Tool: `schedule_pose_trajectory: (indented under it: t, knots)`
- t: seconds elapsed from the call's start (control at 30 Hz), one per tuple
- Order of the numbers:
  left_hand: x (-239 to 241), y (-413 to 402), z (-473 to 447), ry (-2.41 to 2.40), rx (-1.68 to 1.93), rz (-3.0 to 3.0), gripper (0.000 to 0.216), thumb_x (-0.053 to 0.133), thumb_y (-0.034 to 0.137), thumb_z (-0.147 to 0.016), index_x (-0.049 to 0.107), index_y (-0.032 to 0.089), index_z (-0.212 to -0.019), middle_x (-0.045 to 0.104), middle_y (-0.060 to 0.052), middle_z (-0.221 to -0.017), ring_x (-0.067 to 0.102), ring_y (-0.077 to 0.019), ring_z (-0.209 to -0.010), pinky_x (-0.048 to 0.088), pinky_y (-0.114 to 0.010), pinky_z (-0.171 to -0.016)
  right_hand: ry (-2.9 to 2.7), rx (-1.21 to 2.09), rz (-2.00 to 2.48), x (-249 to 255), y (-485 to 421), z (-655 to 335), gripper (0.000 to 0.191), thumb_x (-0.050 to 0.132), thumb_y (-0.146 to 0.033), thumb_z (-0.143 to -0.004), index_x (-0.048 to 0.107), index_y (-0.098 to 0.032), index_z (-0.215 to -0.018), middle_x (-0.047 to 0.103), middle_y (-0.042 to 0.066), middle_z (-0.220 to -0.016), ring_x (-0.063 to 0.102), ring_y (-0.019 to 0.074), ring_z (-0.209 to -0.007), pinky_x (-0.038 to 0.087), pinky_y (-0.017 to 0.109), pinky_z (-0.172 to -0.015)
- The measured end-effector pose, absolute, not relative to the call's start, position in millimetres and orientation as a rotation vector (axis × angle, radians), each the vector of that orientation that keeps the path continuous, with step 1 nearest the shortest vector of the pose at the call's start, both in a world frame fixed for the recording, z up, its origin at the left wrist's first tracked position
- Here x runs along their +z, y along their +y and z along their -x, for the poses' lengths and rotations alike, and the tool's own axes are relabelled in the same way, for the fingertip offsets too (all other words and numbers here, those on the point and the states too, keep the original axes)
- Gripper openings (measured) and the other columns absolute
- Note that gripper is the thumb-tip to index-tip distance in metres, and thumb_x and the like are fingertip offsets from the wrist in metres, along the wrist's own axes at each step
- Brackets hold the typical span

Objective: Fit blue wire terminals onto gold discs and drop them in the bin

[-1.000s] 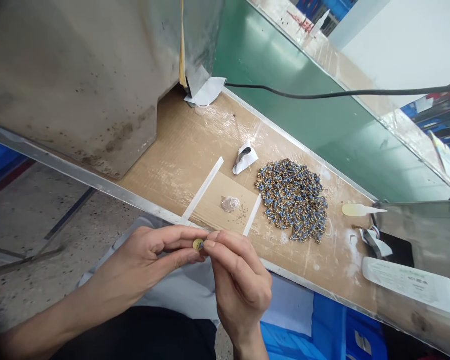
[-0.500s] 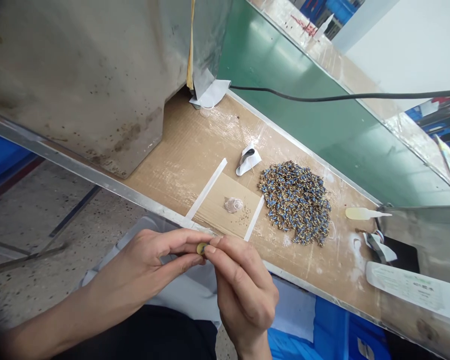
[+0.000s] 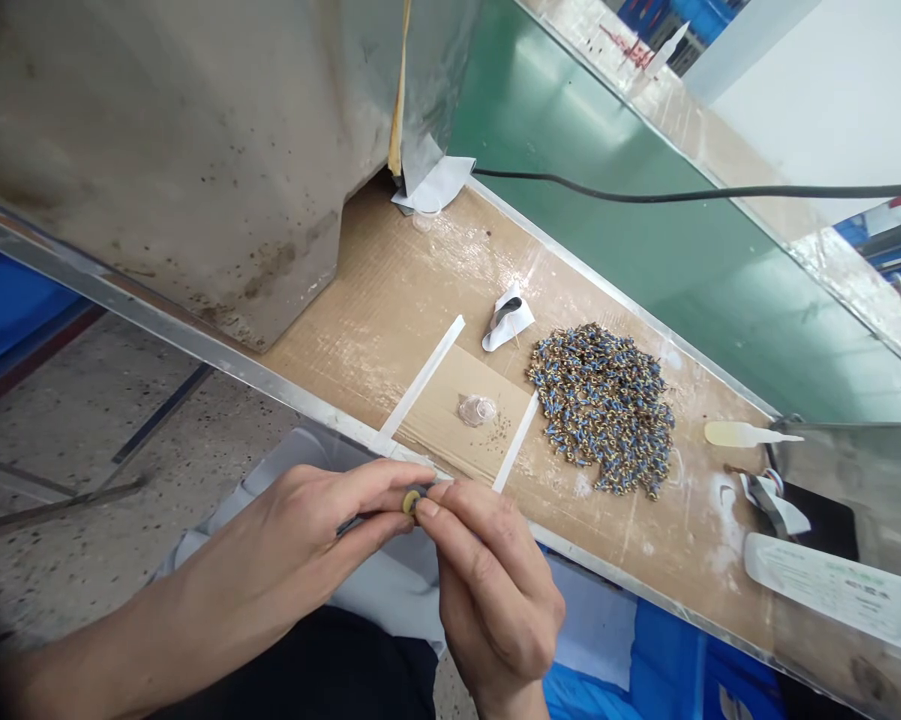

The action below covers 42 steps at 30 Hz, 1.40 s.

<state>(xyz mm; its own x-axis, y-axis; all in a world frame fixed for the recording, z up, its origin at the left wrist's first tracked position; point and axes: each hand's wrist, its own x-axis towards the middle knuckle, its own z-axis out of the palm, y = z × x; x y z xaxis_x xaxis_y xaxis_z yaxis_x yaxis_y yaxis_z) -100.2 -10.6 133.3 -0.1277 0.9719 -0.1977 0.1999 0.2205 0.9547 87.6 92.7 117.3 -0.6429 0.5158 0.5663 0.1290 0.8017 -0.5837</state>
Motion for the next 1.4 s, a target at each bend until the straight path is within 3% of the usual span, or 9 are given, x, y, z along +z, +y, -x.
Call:
schedule_pose_trajectory:
  t: [0.23, 0.5, 0.67, 0.8, 0.87, 1.03, 1.13, 1.27, 1.4]
  knots:
    - [132.5, -11.0, 99.1, 1.591, 0.978, -1.173, 0.018, 0.052, 0.03, -0.12, 0.07, 0.029, -0.115, 0.084, 0.001, -0.102, 0.084, -0.0245, -0.114, 0.057, -0.027, -0.075, -2.244, 0.629, 0.497, 113.8, 90.6, -87.6, 0.043, 0.074, 0.01, -0.097, 0.084, -0.019, -0.127, 0.084, 0.008, -0.123, 0.083, 0.0241, -0.11, 0.072, 0.04, -0.09]
    - [132.0, -11.2, 97.1, 1.642, 0.959, -1.226, 0.018, 0.053, 0.03, -0.12, 0.071, 0.028, -0.12, 0.084, -0.003, -0.135, 0.083, -0.0255, -0.119, 0.061, -0.028, -0.078, -2.222, 0.632, 0.51, 109.7, 90.6, -88.7, 0.045, 0.075, 0.011, -0.096, 0.084, -0.02, -0.127, 0.084, 0.008, -0.122, 0.083, 0.0234, -0.11, 0.071, 0.039, -0.091]
    - [133.6, -7.3, 93.4, 1.638, 0.934, -1.237, 0.016, 0.054, 0.027, -0.119, 0.07, 0.028, -0.119, 0.085, -0.002, -0.126, 0.084, -0.0258, -0.118, 0.063, -0.03, -0.087, -2.193, 0.65, 0.504, 107.7, 91.3, -91.4, 0.046, 0.075, 0.012, -0.095, 0.084, -0.019, -0.127, 0.084, 0.009, -0.12, 0.083, 0.0239, -0.109, 0.071, 0.038, -0.087]
    - [136.9, -5.6, 88.9, 1.676, 0.889, -1.291, 0.02, 0.053, 0.027, -0.12, 0.068, 0.03, -0.131, 0.084, -0.004, -0.135, 0.084, -0.0271, -0.117, 0.064, -0.031, -0.084, -2.162, 0.642, 0.519, 104.7, 89.9, -96.6, 0.043, 0.076, 0.013, -0.093, 0.085, -0.017, -0.123, 0.084, 0.01, -0.119, 0.083, 0.0254, -0.108, 0.072, 0.04, -0.087]
    - [138.9, -5.2, 85.1, 1.698, 0.857, -1.338, 0.029, 0.053, 0.025, -0.119, 0.064, 0.031, -0.145, 0.084, -0.005, -0.136, 0.086, -0.027, -0.11, 0.064, -0.031, -0.079, -2.127, 0.612, 0.532, 102.2, 88.4, -99.5, 0.043, 0.076, 0.012, -0.093, 0.085, -0.018, -0.123, 0.084, 0.01, -0.119, 0.084, 0.026, -0.107, 0.073, 0.041, -0.086]
    - [141.9, -5.0, 70.6, 1.791, 0.814, -1.532, 0.053, 0.054, 0.015, -0.114, 0.05, 0.029, -0.164, 0.088, -0.006, -0.115, 0.087, -0.0262, -0.088, 0.064, -0.032, -0.071, -2.003, 0.482, 0.554, 91.9, 84.3, -107.5, 0.042, 0.078, 0.01, -0.092, 0.086, -0.019, -0.122, 0.085, 0.009, -0.121, 0.085, 0.0278, -0.104, 0.075, 0.043, -0.08]
    - [143.7, -2.4, 62.1, 1.74, 0.832, -1.703, 0.066, 0.051, 0.011, -0.111, 0.035, 0.025, -0.173, 0.087, -0.009, -0.12, 0.086, -0.0282, -0.088, 0.065, -0.036, -0.071, -1.908, 0.375, 0.564, 85.1, 82.4, -115.1, 0.039, 0.079, 0.005, -0.094, 0.086, -0.021, -0.123, 0.086, 0.008, -0.122, 0.086, 0.0281, -0.104, 0.077, 0.044, -0.079]
    - [152.0, 8.0, 51.4, 1.638, 0.827, -1.889, 0.07, 0.046, 0.005, -0.107, 0.024, 0.015, -0.173, 0.086, -0.012, -0.121, 0.087, -0.0285, -0.09, 0.069, -0.038, -0.077, -1.881, 0.294, 0.605, 80.7, 80.5, -131.0, 0.04, 0.077, 0.0, -0.099, 0.083, -0.025, -0.129, 0.084, 0.008, -0.126, 0.085, 0.0289, -0.106, 0.079, 0.048, -0.08]
    - [160.9, 19.1, 36.8, 1.671, 0.761, -1.99, 0.071, 0.047, 0.004, -0.106, 0.021, 0.013, -0.171, 0.087, -0.012, -0.117, 0.086, -0.0284, -0.086, 0.07, -0.038, -0.074, -1.859, 0.278, 0.627, 78.9, 80.1, -149.2, 0.04, 0.076, 0.0, -0.099, 0.082, -0.025, -0.13, 0.084, 0.008, -0.126, 0.085, 0.03, -0.109, 0.08, 0.048, -0.08]
